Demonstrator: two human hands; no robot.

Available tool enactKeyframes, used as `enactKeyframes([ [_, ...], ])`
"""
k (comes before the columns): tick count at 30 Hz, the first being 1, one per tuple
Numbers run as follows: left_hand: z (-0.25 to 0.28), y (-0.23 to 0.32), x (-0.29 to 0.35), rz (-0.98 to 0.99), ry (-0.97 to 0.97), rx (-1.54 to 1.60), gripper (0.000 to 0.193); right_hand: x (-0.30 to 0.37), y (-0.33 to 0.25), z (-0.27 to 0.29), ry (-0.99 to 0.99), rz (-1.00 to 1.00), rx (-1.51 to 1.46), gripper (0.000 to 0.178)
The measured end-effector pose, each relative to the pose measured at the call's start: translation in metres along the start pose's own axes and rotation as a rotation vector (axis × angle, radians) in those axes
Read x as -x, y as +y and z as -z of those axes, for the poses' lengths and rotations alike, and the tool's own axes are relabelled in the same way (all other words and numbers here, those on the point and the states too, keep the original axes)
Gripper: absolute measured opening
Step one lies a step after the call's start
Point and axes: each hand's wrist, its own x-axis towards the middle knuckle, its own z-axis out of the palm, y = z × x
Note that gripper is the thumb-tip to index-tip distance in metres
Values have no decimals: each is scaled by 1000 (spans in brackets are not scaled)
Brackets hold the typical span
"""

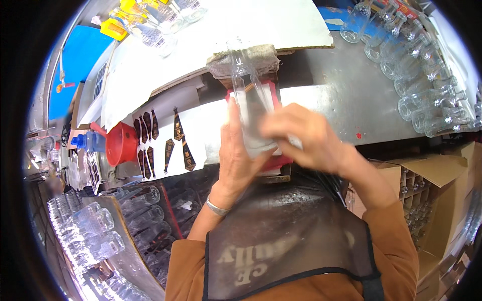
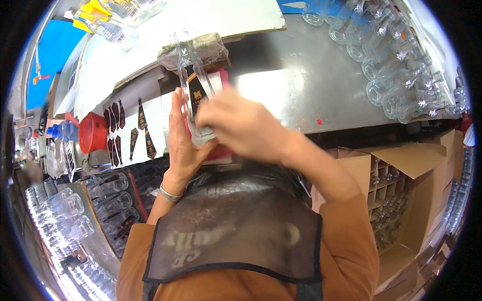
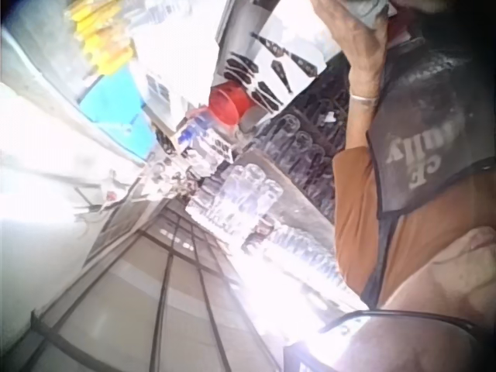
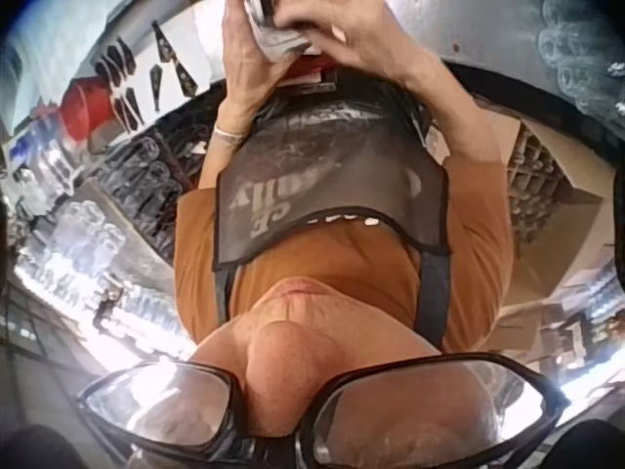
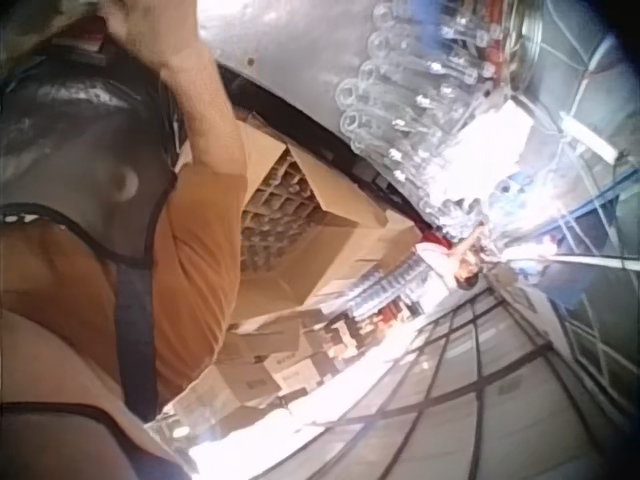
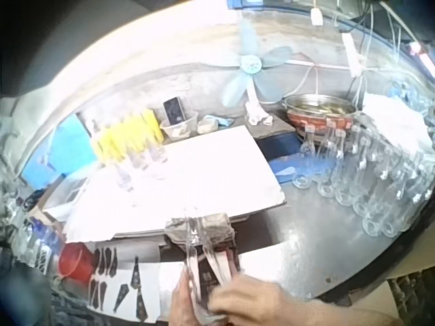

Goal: The person repeatedly picks up clear plastic bottles, applies a rectangular label to the side, and smooths it with a black squeegee tool. The labeled bottles are placed on a nearby surface. The process is repeated for multiple bottles in a continuous workflow.

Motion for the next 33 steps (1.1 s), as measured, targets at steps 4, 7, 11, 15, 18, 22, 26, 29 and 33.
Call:
enactKeyframes([
  [4,4,-10,1,16,37,191,120,33,-23,11,-130,-417,-326,20],
  [7,9,-7,-4,145,25,709,122,30,13,6,15,-952,-743,46],
  [11,10,-5,-6,94,69,653,105,8,1,-10,-108,-802,-533,50],
  [15,9,-26,13,44,-27,156,95,10,-15,-17,-23,-691,-116,32],
  [18,26,-33,14,-22,-98,61,90,11,-10,-16,-99,-639,74,31],
  [22,92,-95,-18,16,360,-146,70,7,-12,-7,-21,-703,75,30],
  [26,154,-162,-56,166,520,-642,44,2,0,3,115,-692,110,26],
  [29,171,-181,-63,254,422,-580,35,-3,2,8,166,-726,96,23],
  [33,186,-180,-63,308,326,-421,27,-15,2,6,209,-720,65,23],
])
